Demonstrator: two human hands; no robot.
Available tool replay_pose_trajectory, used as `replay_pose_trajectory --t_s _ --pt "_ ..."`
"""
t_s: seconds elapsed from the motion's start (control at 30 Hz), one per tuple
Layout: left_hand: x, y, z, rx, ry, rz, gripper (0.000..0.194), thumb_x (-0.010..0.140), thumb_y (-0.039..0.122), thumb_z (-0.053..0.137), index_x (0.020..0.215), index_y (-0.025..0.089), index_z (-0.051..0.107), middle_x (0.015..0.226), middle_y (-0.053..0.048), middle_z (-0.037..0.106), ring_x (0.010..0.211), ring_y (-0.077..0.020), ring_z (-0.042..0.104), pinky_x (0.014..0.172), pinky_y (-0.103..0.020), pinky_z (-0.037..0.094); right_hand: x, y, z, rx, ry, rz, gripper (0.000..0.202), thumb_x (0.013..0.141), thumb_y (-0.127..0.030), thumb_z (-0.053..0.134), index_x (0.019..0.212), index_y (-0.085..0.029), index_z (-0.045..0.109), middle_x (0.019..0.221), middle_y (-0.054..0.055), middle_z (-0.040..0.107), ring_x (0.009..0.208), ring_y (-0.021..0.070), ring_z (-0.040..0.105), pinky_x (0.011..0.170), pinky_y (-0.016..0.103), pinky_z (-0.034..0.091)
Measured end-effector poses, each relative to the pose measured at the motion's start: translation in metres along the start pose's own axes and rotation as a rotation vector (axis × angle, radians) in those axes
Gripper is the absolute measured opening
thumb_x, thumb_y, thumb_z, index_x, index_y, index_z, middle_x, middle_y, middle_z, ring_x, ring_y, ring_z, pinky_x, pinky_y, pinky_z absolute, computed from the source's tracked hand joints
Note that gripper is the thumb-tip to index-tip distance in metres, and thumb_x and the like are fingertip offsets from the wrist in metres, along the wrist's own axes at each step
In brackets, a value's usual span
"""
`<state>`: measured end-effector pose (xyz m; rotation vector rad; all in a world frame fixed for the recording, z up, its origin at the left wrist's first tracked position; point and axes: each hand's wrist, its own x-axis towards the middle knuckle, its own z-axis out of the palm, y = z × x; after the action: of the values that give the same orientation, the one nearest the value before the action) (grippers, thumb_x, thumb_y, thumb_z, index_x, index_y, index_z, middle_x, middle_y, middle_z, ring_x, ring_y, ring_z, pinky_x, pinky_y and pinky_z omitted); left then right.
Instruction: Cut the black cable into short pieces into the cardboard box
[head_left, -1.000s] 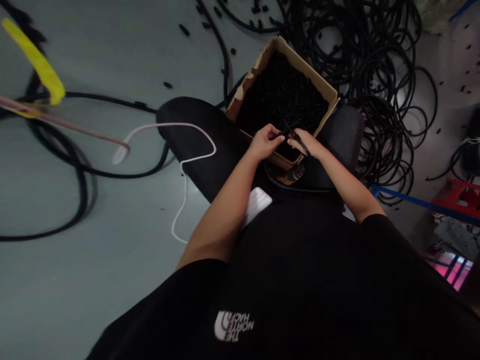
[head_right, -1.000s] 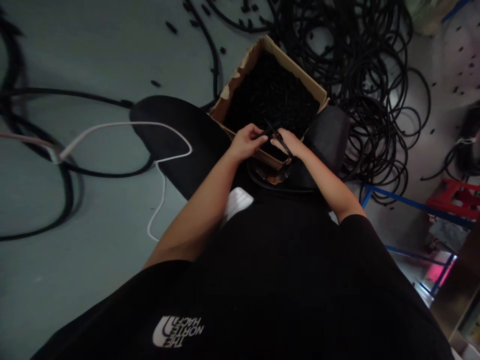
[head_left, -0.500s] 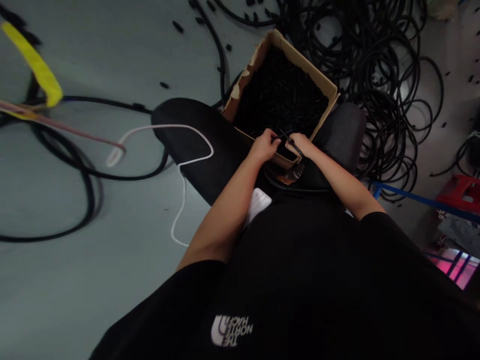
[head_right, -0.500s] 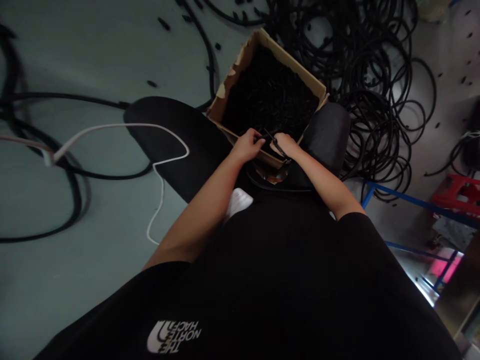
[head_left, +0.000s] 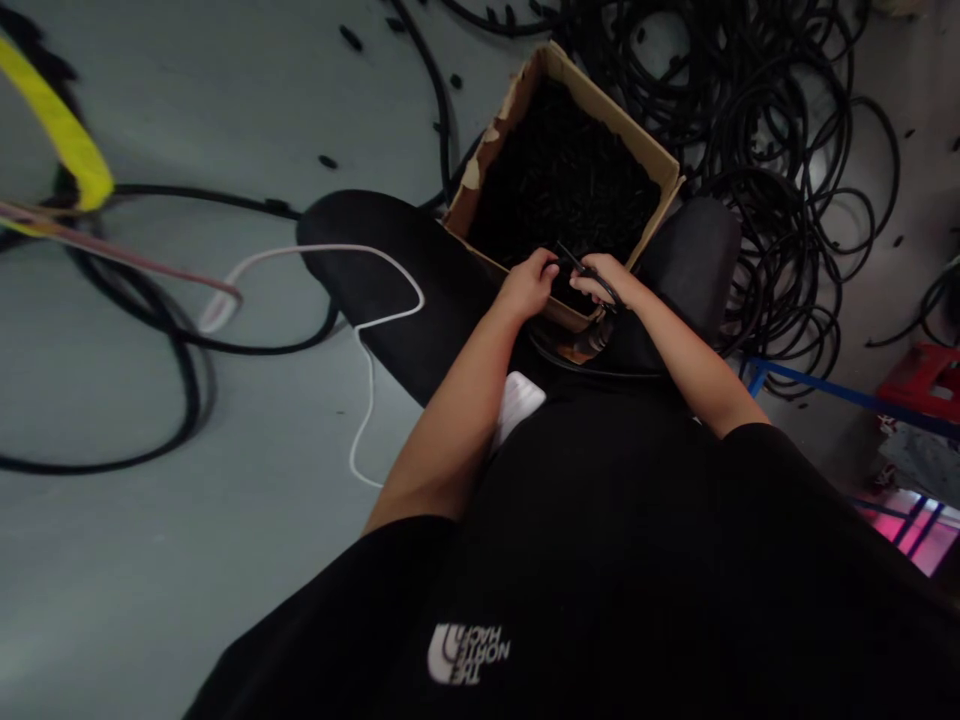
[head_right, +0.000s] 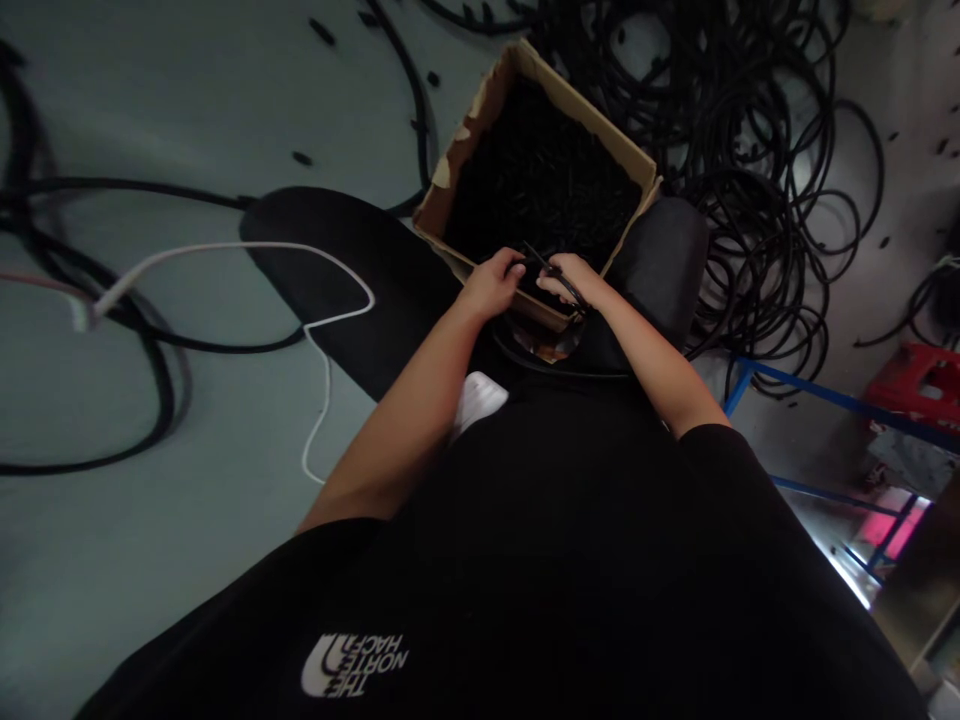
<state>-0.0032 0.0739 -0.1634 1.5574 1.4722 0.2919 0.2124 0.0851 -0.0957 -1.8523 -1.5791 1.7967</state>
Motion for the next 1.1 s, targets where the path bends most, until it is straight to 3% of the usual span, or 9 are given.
replay_pose_trajectory --t_s 0.13,0.3,0.5,0.7,0.87,1.1 --pt "0.000 -0.002 0.000 0.001 0.008 -0.004 0.032 0.114 0.030 0.062 0.137 0.020 0.081 0.113 -0.015 0.083 0.110 -0.0364 0.076 0.106 -0.047 0.060 -0.001 0.006 -0.001 -0.031 -0.002 -0.040 0.007 0.103 -0.014 0.079 0.103 -0.018 0.073 0.072 -0.007 0.068 0.055 0.0117 0.062 0.057 0.021 0.049" --pt "0.000 -0.003 0.000 -0.167 -0.096 0.112 0.017 0.112 0.031 0.067 0.120 0.022 0.079 0.088 -0.003 0.072 0.085 -0.0255 0.067 0.087 -0.036 0.056 0.007 0.022 -0.006 -0.065 0.007 -0.165 0.021 0.093 -0.009 0.084 0.103 -0.020 0.069 0.091 -0.002 0.077 0.077 0.0143 0.074 0.072 0.022 0.058" --pt "0.003 -0.006 0.002 -0.411 -0.160 -0.050 0.030 0.119 0.047 0.073 0.100 0.024 0.066 0.073 0.003 0.058 0.058 -0.0166 0.053 0.064 -0.030 0.043 0.000 0.039 -0.019 -0.063 -0.080 -0.159 0.024 0.098 -0.020 0.085 0.116 -0.018 0.070 0.093 -0.001 0.075 0.062 0.0142 0.066 0.062 0.027 0.056" --pt "0.002 0.007 0.001 -0.581 -0.125 -0.114 0.020 0.110 0.033 0.084 0.111 0.022 0.068 0.078 0.004 0.064 0.060 -0.0137 0.057 0.059 -0.024 0.044 0.009 0.058 -0.017 -0.030 -0.077 -0.190 0.028 0.103 -0.029 0.084 0.121 -0.022 0.063 0.107 0.003 0.076 0.079 0.0178 0.074 0.076 0.032 0.065" --pt "0.001 0.021 -0.006 -0.839 -0.048 -0.275 0.009 0.112 0.017 0.073 0.119 0.020 0.067 0.089 -0.001 0.078 0.070 -0.0130 0.074 0.063 -0.021 0.055 0.020 0.063 -0.012 -0.066 -0.039 -0.216 0.026 0.102 -0.029 0.084 0.115 -0.023 0.063 0.108 0.004 0.077 0.097 0.0223 0.076 0.094 0.037 0.067" --pt "-0.006 0.021 -0.008 -0.786 -0.091 -0.209 0.038 0.096 0.012 0.094 0.106 0.022 0.059 0.084 0.002 0.080 0.067 -0.0136 0.074 0.062 -0.020 0.055 0.022 0.056 -0.007 -0.187 -0.149 -0.330 0.027 0.102 -0.036 0.086 0.113 -0.021 0.065 0.113 0.008 0.079 0.105 0.0250 0.075 0.099 0.040 0.066"
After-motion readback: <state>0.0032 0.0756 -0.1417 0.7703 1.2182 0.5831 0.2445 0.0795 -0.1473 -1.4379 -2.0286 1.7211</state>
